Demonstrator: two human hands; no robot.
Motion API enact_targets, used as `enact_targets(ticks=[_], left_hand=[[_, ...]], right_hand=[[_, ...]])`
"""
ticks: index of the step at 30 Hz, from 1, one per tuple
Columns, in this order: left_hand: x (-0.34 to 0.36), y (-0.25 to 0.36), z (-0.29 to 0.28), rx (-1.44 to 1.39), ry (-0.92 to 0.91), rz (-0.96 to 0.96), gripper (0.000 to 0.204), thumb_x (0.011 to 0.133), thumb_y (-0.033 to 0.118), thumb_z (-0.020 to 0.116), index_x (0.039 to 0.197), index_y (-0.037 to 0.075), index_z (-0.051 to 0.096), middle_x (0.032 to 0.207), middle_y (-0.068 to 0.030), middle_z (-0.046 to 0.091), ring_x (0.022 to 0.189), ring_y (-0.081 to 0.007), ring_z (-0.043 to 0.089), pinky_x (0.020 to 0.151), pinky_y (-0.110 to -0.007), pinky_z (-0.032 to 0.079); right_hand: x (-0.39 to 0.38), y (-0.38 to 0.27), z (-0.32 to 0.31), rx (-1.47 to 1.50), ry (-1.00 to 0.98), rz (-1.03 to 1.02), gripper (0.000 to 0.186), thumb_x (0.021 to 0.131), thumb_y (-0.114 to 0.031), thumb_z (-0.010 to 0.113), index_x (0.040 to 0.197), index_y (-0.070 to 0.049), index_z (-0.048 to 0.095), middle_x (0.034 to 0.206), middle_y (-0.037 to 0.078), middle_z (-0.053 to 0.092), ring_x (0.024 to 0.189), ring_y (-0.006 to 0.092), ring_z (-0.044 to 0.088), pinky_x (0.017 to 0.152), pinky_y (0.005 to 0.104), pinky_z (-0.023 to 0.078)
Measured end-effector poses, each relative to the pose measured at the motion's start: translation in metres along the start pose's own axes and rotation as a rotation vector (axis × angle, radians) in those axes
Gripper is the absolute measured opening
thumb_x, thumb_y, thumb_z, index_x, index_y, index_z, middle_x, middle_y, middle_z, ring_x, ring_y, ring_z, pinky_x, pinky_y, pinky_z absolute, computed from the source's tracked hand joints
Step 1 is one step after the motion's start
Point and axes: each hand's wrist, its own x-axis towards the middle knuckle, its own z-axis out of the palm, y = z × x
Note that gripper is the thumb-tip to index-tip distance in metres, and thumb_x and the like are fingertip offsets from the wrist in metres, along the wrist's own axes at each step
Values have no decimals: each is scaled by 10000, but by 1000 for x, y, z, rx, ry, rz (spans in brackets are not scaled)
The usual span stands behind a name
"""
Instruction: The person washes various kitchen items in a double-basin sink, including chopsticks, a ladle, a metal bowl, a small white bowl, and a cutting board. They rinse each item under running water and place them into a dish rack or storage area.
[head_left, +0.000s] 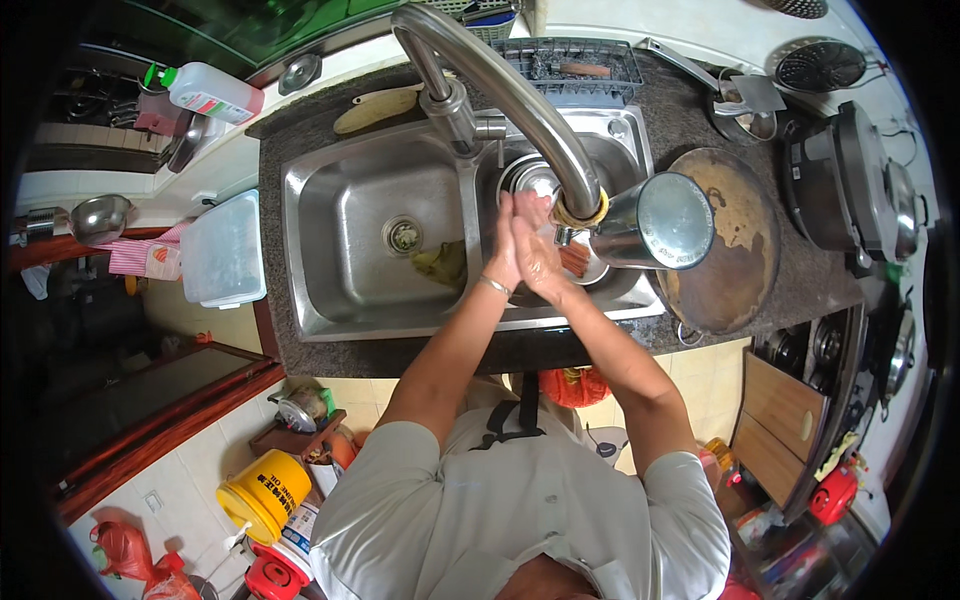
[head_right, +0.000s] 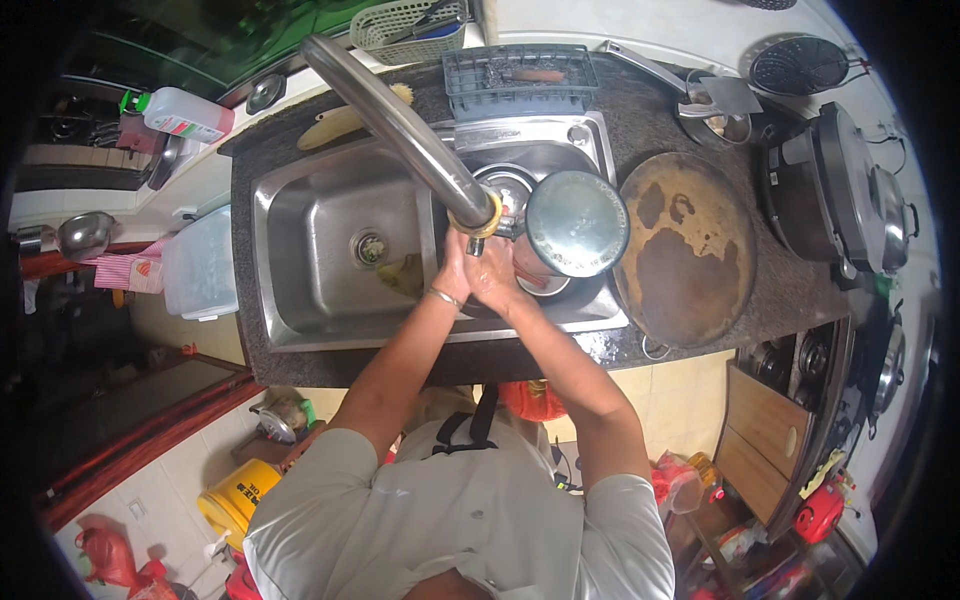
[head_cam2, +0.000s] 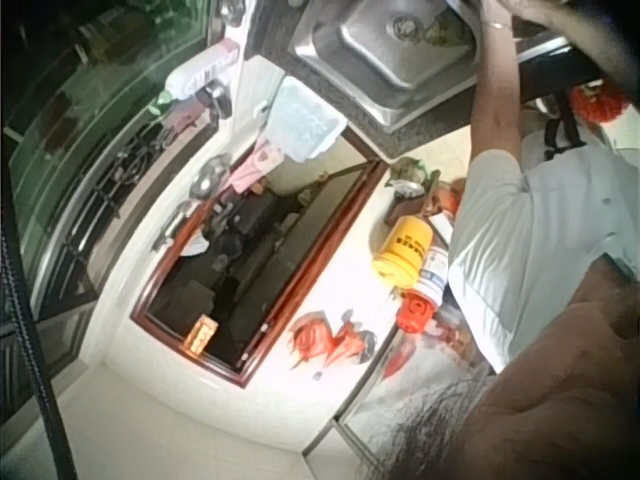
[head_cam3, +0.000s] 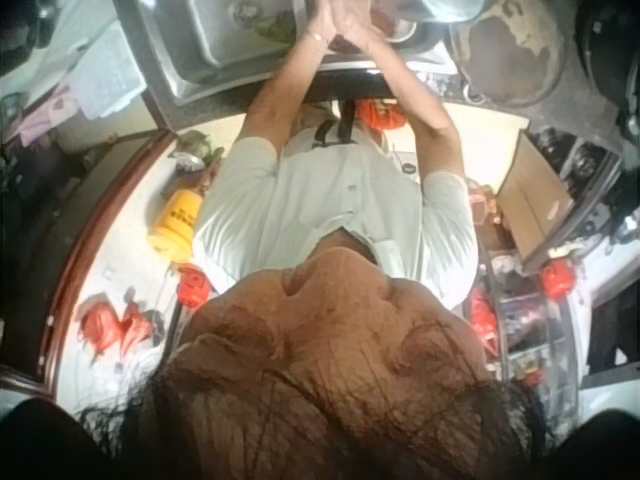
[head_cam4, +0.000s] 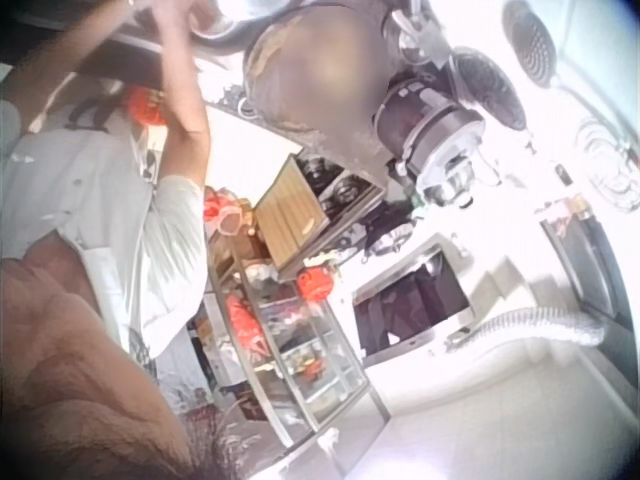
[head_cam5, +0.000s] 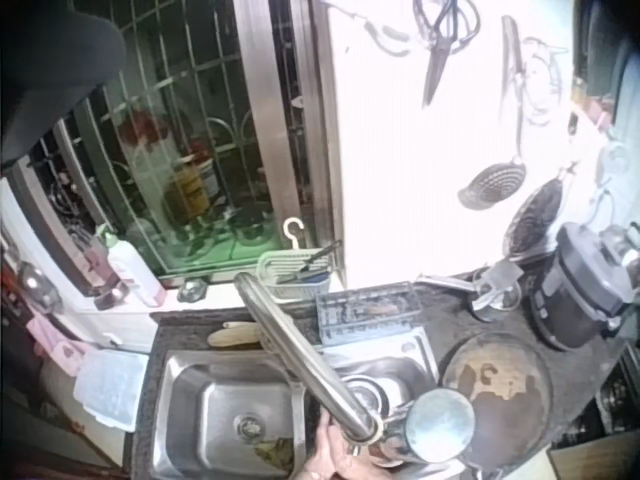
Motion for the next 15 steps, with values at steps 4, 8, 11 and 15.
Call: enact_targets(ticks=[4,8,11,15], left_hand=[[13,-2,-7,-48,-119,14,702,910,587,388,1442,147,262,1426,-24,372,1315,-225,325,1095,-375,216],[-31,-26,53,168,-190,98,614,929,541,396,1385,130,379,1400,-24,415,1278,-169,376,1065,-361,290],[-12,-13,21,19,-190,-94,528,913,521,448,1241,110,498,1163,-38,594,1019,-172,573,914,-345,442],[26,-5,21,-37,-158,91,349,947,379,448,1124,96,552,1005,-29,626,892,-162,593,770,-334,496]], right_hand=[[6,-15,-4,148,22,5,530,928,-345,376,1347,-20,382,1352,247,397,1275,396,344,1067,457,247],[18,89,-9,37,-175,-4,582,890,-276,416,1385,5,296,1390,236,354,1306,378,303,1093,436,218],[2,81,27,144,-50,187,445,919,-272,415,1259,15,410,1265,239,469,1214,368,409,1020,436,291],[-3,63,41,-24,-197,83,503,927,-258,400,1350,2,320,1363,240,375,1272,361,366,1053,432,276]])
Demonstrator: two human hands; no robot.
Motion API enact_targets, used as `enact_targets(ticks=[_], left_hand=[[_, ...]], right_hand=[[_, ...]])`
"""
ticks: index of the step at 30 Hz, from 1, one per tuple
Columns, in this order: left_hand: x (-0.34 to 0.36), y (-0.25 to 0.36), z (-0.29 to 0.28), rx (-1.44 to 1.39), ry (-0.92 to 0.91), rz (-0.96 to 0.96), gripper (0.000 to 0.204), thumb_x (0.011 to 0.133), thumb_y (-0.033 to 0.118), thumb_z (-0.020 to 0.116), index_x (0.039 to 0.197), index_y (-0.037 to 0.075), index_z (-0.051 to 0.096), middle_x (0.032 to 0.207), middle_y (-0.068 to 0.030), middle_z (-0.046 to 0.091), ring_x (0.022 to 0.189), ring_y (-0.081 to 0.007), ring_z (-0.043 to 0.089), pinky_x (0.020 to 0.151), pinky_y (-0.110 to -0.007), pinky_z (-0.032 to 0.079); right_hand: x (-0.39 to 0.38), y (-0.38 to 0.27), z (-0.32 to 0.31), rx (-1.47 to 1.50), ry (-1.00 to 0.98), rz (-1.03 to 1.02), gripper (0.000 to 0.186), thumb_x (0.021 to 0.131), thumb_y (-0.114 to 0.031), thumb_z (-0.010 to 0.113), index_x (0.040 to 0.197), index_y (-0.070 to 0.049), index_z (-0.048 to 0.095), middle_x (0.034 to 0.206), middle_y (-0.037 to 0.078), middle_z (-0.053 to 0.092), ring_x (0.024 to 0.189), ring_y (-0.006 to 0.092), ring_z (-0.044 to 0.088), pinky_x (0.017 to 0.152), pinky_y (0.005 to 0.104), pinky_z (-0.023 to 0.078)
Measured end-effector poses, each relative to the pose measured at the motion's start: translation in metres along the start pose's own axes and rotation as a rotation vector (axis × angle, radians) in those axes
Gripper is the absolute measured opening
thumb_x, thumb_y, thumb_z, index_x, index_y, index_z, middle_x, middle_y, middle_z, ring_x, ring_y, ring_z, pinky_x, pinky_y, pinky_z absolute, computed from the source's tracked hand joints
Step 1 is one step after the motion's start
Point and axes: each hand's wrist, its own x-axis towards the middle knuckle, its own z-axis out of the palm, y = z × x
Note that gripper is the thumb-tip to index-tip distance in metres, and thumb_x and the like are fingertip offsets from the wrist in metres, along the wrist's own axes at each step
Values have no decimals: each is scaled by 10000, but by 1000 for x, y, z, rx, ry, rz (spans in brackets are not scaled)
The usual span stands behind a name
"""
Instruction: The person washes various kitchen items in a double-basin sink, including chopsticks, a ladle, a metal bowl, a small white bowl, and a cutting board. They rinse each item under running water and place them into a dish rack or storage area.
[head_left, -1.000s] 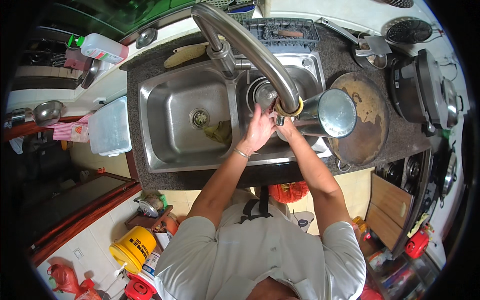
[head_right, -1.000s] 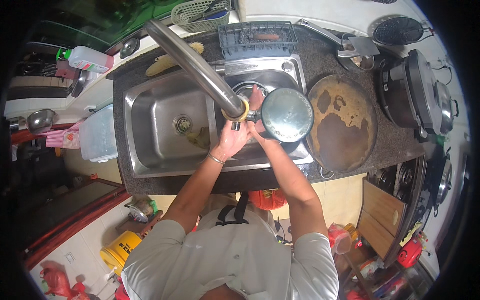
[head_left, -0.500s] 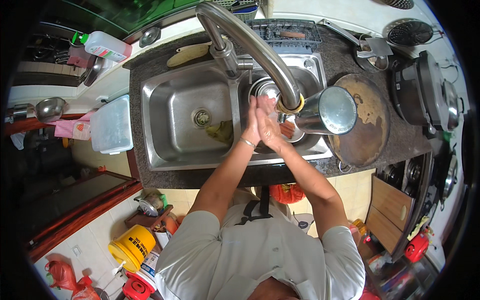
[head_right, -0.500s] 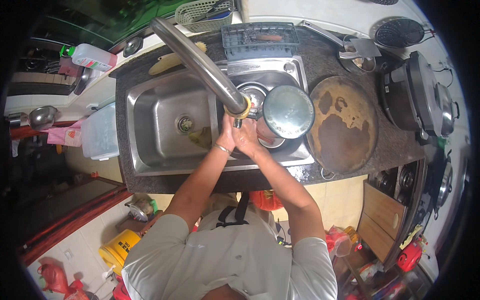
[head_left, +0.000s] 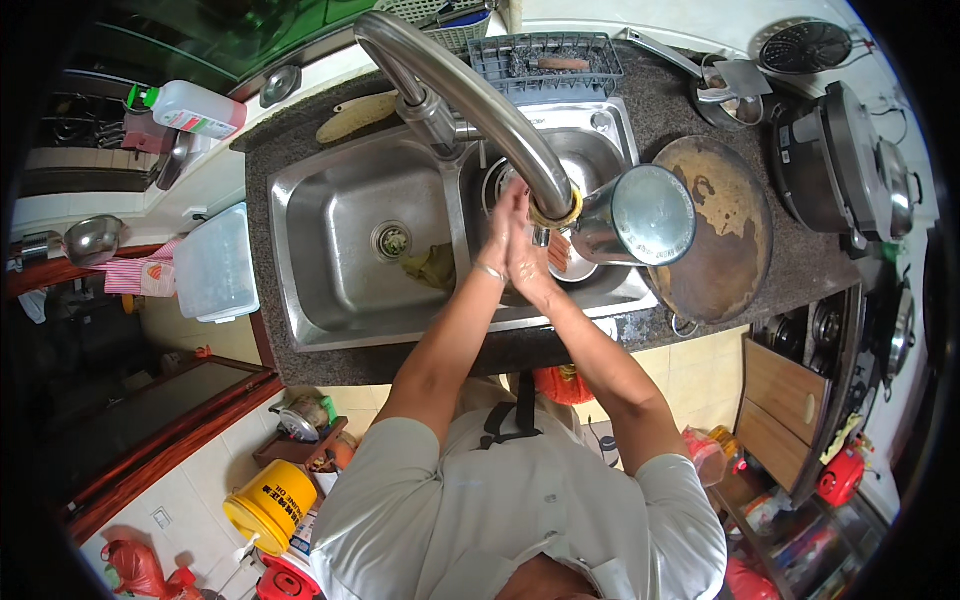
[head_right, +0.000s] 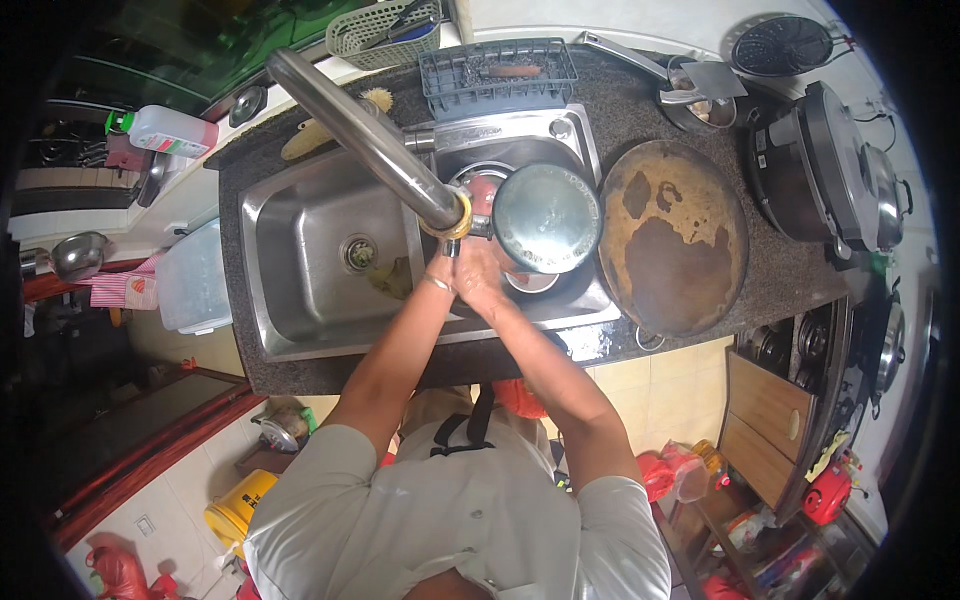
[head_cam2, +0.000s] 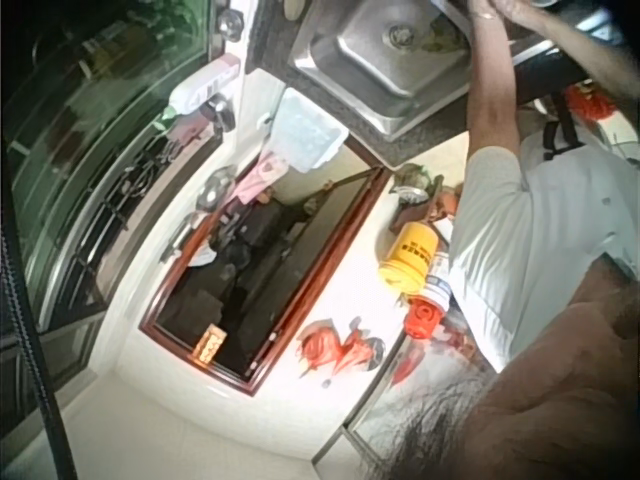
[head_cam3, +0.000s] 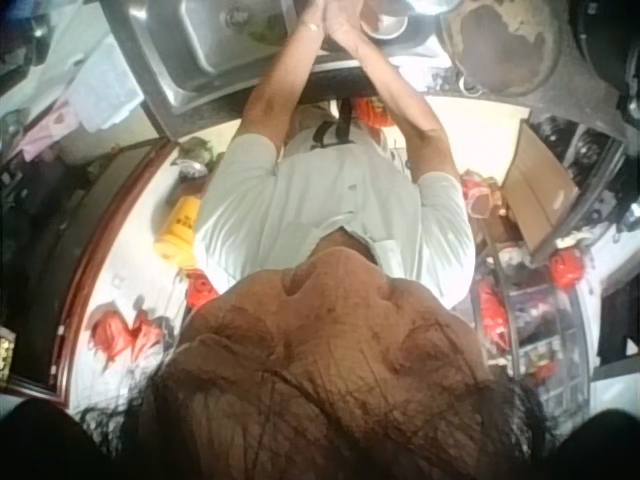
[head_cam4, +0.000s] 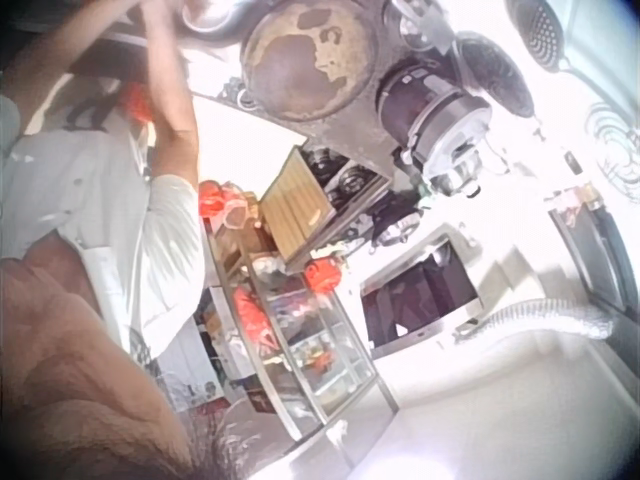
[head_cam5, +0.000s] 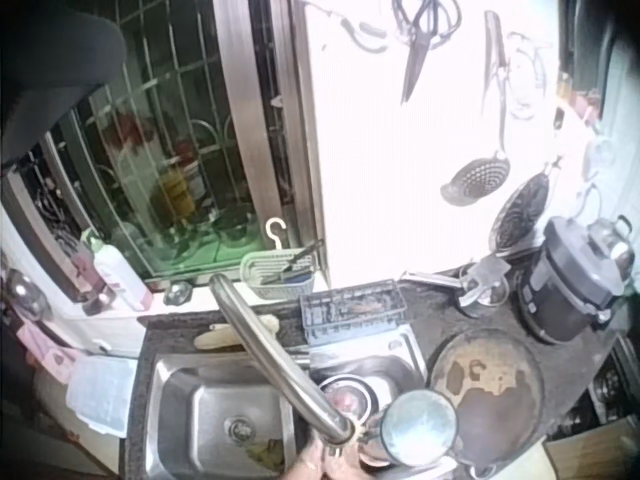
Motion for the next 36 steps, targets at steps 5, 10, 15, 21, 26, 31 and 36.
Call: enact_targets(ticks=[5,10,15,21,26,31,36], left_hand=[[-55,-17,46,65,26,-48,418,954,394,436,1242,99,511,1074,-10,618,977,-141,573,877,-306,452],[-23,8,-4,159,71,2,319,944,359,482,1064,81,581,1046,9,610,921,-116,563,837,-281,452],[-51,-28,12,144,-136,-32,490,942,465,434,1274,107,461,1195,-55,541,1122,-168,486,1000,-346,356],[-25,-58,-19,357,250,237,332,943,372,497,1077,69,522,998,-28,566,931,-129,527,859,-286,401],[-18,-32,-6,431,404,323,322,945,406,492,812,113,495,719,29,472,663,-70,461,606,-236,386],[-57,24,63,292,283,289,353,963,455,422,781,153,439,693,39,450,601,-61,392,520,-230,285],[-75,33,67,315,-58,278,545,957,554,306,1300,146,418,1318,-41,447,1255,-154,347,1071,-303,200]], right_hand=[[-3,68,-16,728,133,26,486,927,-302,469,1310,-7,419,1352,238,412,1264,382,378,1049,441,292],[-13,-51,-31,92,322,-66,483,917,-289,468,1303,-5,415,1325,250,428,1226,393,404,1015,451,313],[25,14,-64,278,205,-83,476,898,-258,466,1296,-5,409,1282,264,455,1159,421,451,949,476,362],[-8,35,-30,45,211,33,470,874,-220,462,1288,-5,402,1230,281,487,1079,455,507,871,507,422],[-41,47,-18,-310,60,32,479,854,-184,465,1293,-7,391,1187,287,513,1023,472,546,830,529,457],[-43,15,-42,-378,240,-200,323,879,-142,437,1172,-7,428,1078,251,513,980,439,532,798,480,460],[-30,-7,-53,-238,240,-161,300,896,-136,411,1167,-9,430,1024,299,526,877,480,543,784,506,455]])
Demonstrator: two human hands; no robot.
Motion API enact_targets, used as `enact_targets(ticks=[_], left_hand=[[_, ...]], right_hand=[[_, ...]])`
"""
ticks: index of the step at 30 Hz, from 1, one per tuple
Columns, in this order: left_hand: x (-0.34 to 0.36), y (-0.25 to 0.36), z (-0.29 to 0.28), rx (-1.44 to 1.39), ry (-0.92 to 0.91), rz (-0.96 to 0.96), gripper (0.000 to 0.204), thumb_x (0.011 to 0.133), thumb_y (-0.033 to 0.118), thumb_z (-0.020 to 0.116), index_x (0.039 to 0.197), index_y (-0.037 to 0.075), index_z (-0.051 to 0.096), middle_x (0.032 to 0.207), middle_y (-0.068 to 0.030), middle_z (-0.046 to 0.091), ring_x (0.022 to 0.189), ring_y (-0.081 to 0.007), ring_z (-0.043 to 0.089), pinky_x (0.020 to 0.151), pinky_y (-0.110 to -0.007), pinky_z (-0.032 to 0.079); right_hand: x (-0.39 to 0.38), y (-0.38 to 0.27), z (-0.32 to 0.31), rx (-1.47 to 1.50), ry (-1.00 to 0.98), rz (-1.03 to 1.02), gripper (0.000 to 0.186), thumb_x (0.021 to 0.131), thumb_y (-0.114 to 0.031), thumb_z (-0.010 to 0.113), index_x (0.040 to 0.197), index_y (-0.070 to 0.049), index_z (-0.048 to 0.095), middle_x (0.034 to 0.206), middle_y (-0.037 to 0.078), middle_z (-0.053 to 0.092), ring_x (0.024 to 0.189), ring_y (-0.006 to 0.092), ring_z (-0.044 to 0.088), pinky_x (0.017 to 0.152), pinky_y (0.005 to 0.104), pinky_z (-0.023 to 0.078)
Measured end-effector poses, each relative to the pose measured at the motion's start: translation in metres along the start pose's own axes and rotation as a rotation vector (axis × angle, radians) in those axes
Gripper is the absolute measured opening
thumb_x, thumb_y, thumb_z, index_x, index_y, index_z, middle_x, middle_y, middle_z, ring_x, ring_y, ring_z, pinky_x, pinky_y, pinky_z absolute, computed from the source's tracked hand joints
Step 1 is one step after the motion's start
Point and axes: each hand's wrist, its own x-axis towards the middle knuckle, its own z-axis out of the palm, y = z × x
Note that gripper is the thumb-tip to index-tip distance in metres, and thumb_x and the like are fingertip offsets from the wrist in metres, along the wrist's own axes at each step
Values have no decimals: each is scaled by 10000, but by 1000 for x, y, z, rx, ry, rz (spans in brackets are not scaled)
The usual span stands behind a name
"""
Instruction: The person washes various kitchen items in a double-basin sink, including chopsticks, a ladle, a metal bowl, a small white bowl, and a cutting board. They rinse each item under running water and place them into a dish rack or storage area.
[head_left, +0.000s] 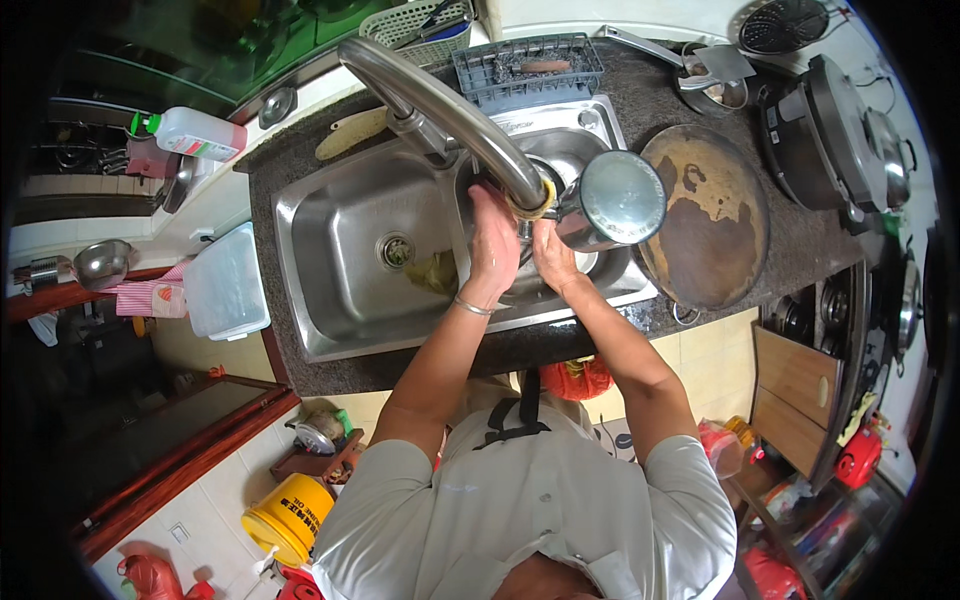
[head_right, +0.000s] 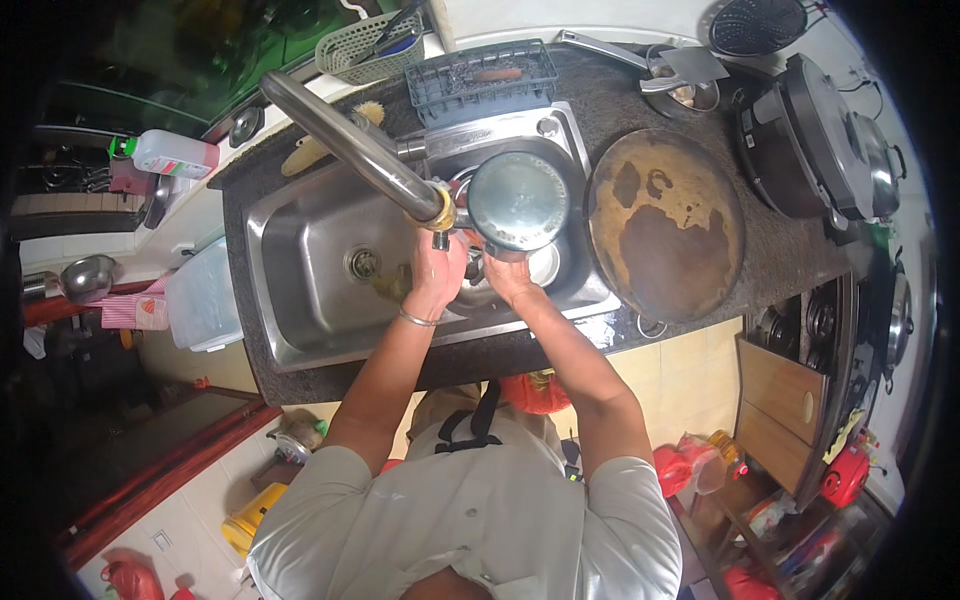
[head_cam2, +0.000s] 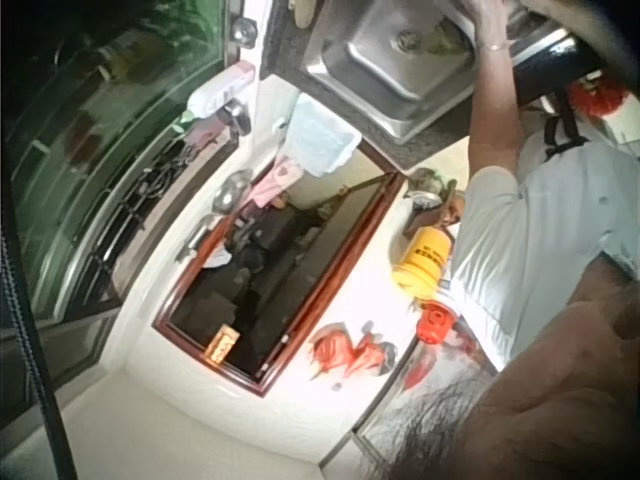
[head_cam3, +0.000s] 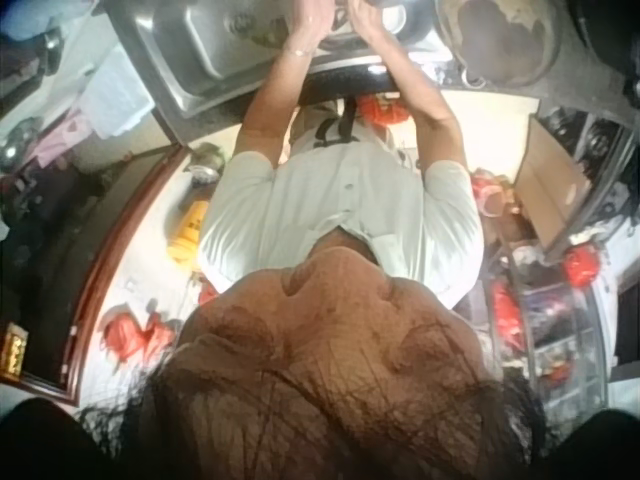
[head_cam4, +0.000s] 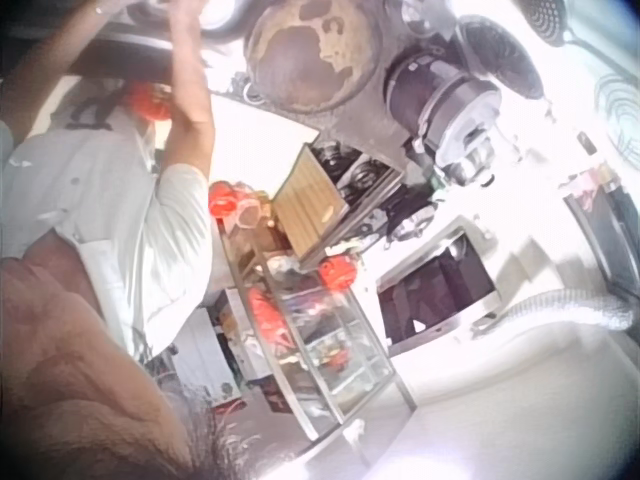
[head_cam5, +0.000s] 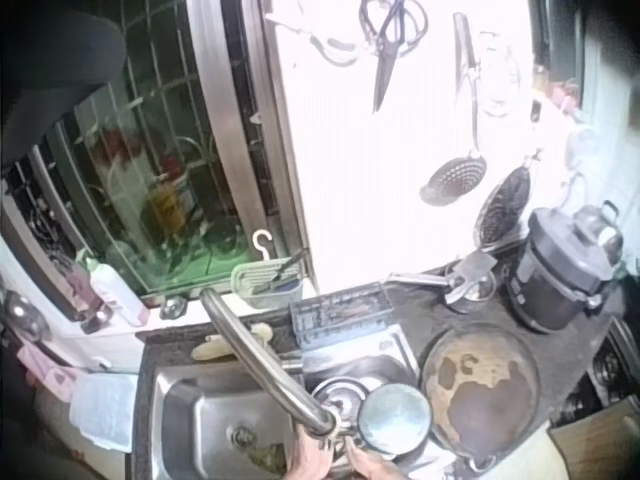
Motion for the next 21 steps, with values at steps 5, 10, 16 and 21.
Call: enact_targets(ticks=[5,10,16,21], left_hand=[[-16,-46,-31,-196,218,-337,307,962,419,391,1082,168,520,1110,14,546,1076,-166,516,953,-347,403],[-18,-33,-9,-339,127,-321,277,953,380,410,998,142,544,971,-11,567,941,-210,566,859,-412,468],[1,-53,-72,-595,-211,-289,445,938,487,350,1177,141,496,1143,-75,529,1027,-243,509,916,-431,399],[-14,-29,-1,-356,-46,-446,471,961,447,322,1227,87,471,1176,-75,550,1120,-310,513,972,-499,389]], right_hand=[[24,-44,-18,273,-35,140,281,880,-154,383,1070,12,506,969,319,532,878,498,524,758,538,417],[28,-42,-31,63,-381,106,456,922,-238,410,1295,19,362,1232,264,495,1091,405,522,892,480,415],[16,-98,-16,35,-8,147,428,935,-281,351,1286,-44,413,1236,238,511,1037,379,574,809,452,486],[36,-40,-38,319,-201,226,393,924,-319,398,1275,-153,463,1220,184,523,1080,375,522,890,439,425]])
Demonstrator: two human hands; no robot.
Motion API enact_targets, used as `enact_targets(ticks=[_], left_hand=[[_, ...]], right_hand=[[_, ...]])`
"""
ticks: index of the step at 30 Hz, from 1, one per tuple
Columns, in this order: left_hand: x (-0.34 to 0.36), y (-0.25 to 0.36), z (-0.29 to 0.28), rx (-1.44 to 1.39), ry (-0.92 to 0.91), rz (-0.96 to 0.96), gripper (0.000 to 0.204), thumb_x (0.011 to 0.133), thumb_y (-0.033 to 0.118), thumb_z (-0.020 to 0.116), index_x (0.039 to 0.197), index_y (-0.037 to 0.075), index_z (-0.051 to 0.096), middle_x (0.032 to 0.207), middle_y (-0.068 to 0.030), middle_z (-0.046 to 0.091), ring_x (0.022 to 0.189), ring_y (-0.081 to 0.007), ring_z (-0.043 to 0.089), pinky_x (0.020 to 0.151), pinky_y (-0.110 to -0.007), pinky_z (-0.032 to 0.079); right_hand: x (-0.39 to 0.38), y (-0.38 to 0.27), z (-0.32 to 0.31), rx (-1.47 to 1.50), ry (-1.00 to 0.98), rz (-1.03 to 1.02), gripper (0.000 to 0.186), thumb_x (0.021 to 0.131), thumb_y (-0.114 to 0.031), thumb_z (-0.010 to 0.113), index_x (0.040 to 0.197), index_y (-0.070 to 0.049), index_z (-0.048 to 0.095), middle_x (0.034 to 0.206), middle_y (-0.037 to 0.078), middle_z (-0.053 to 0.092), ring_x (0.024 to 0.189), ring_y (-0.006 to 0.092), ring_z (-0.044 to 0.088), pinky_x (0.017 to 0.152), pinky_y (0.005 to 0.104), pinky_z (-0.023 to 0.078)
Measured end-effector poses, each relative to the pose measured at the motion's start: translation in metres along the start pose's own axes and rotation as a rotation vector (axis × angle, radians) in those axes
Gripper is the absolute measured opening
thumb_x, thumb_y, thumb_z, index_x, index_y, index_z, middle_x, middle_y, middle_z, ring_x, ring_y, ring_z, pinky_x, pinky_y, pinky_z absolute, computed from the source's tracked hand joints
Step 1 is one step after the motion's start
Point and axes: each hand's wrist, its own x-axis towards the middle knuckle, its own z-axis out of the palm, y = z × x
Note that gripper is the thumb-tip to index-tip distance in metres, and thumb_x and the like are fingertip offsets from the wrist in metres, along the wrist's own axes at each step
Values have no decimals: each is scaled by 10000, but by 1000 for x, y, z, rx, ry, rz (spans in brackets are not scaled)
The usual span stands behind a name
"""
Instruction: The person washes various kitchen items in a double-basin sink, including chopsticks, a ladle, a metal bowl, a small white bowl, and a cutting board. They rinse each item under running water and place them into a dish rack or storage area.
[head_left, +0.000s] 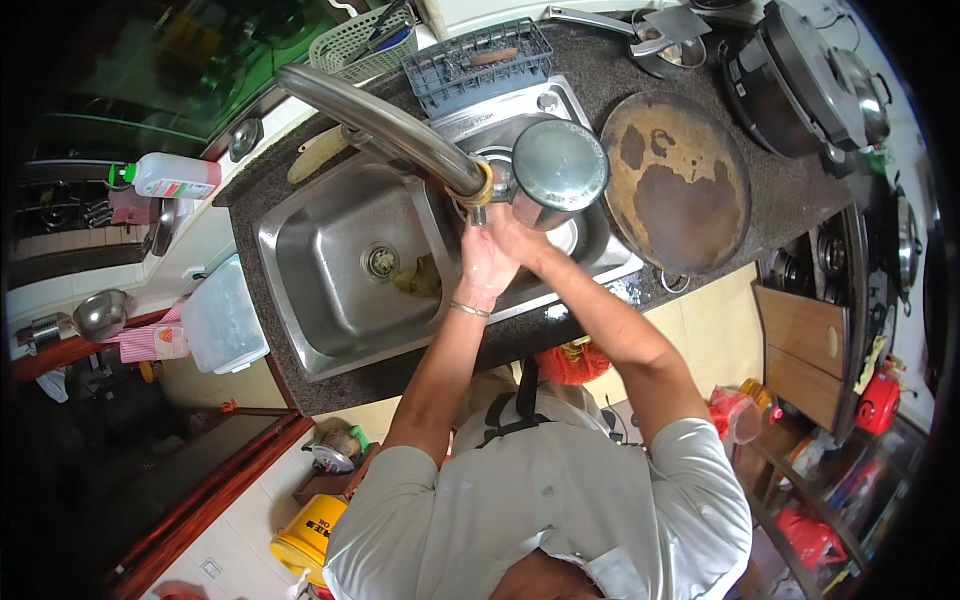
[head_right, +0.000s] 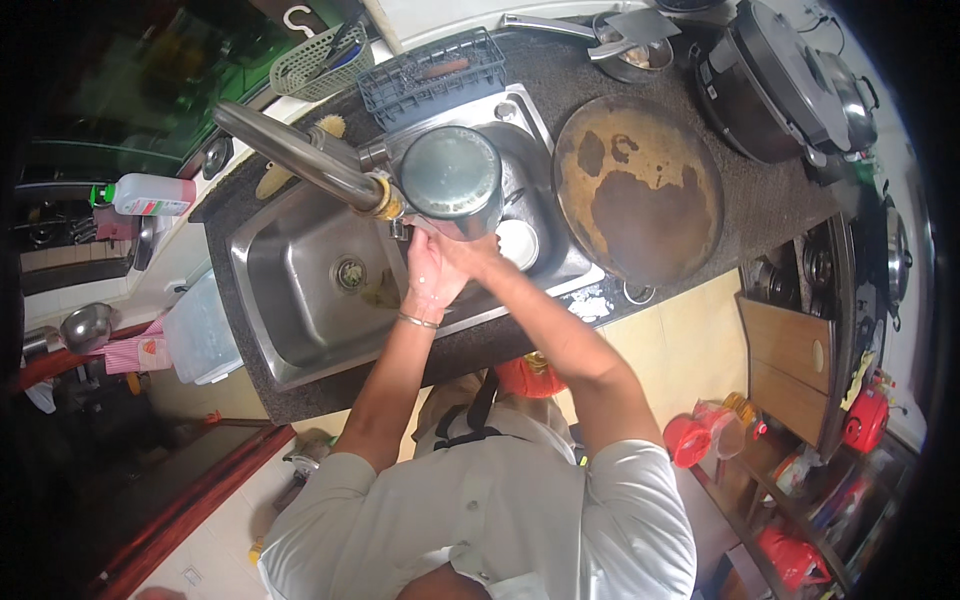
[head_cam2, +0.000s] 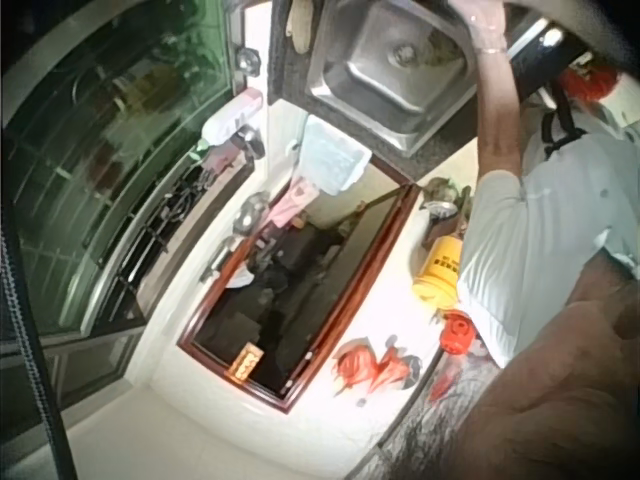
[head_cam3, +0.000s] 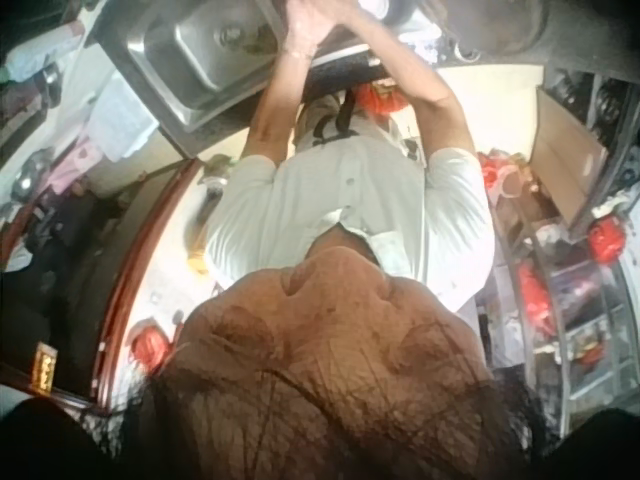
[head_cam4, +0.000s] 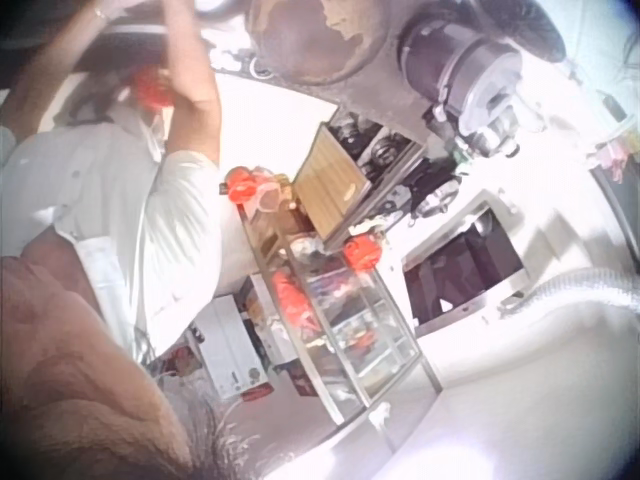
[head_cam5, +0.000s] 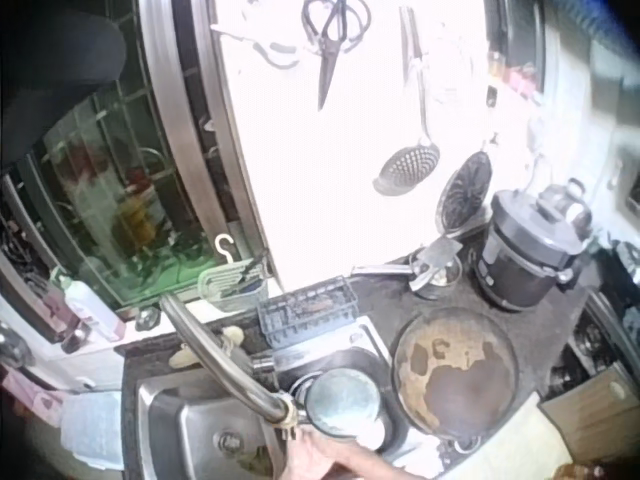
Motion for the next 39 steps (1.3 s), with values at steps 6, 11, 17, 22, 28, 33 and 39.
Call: enact_targets(ticks=[6,11,17,22,28,33,39], left_hand=[[24,10,-84,109,-310,64,442,952,397,315,1177,55,482,1138,-108,546,1069,-275,514,963,-429,400],[6,-1,0,29,-118,-28,509,973,430,288,1297,61,421,1324,-104,464,1219,-271,435,1058,-446,301],[13,2,-32,60,-237,-42,552,944,461,337,1330,72,401,1330,-124,462,1208,-291,449,1028,-442,353],[5,0,-4,178,7,126,707,910,586,305,1347,34,369,1339,-131,452,1211,-301,447,1015,-445,364],[-12,-6,13,115,-119,42,608,929,521,383,1342,75,384,1372,-85,425,1261,-255,400,1061,-427,305],[9,11,-45,201,-53,94,350,926,363,453,1131,86,516,1155,-64,550,1098,-218,512,963,-397,412],[27,19,-73,163,165,134,241,937,311,443,975,86,520,974,-59,555,914,-204,540,854,-384,457]], right_hand=[[-20,-59,5,-122,-10,89,442,900,-337,463,1203,-15,465,1086,247,477,1058,414,454,929,473,348],[2,26,14,-131,120,-110,446,857,-411,522,1185,-109,549,1131,153,580,1101,311,512,968,478,333],[-12,-25,-1,202,60,135,487,859,-459,474,1163,-100,596,1186,172,563,1171,284,468,989,507,291],[-14,0,14,141,110,-64,508,859,-506,479,1257,-196,539,1280,147,515,1244,342,394,1031,568,186],[5,20,-13,-79,-43,-107,494,868,-493,488,1243,-177,545,1294,110,510,1230,318,421,1012,589,193],[-26,-23,-7,84,107,-173,402,904,-268,370,1238,-108,527,1243,199,506,1187,354,433,1012,488,250],[-36,-27,-23,203,-121,-27,411,943,-254,349,1280,-61,484,1299,190,477,1214,339,436,1028,400,302]])
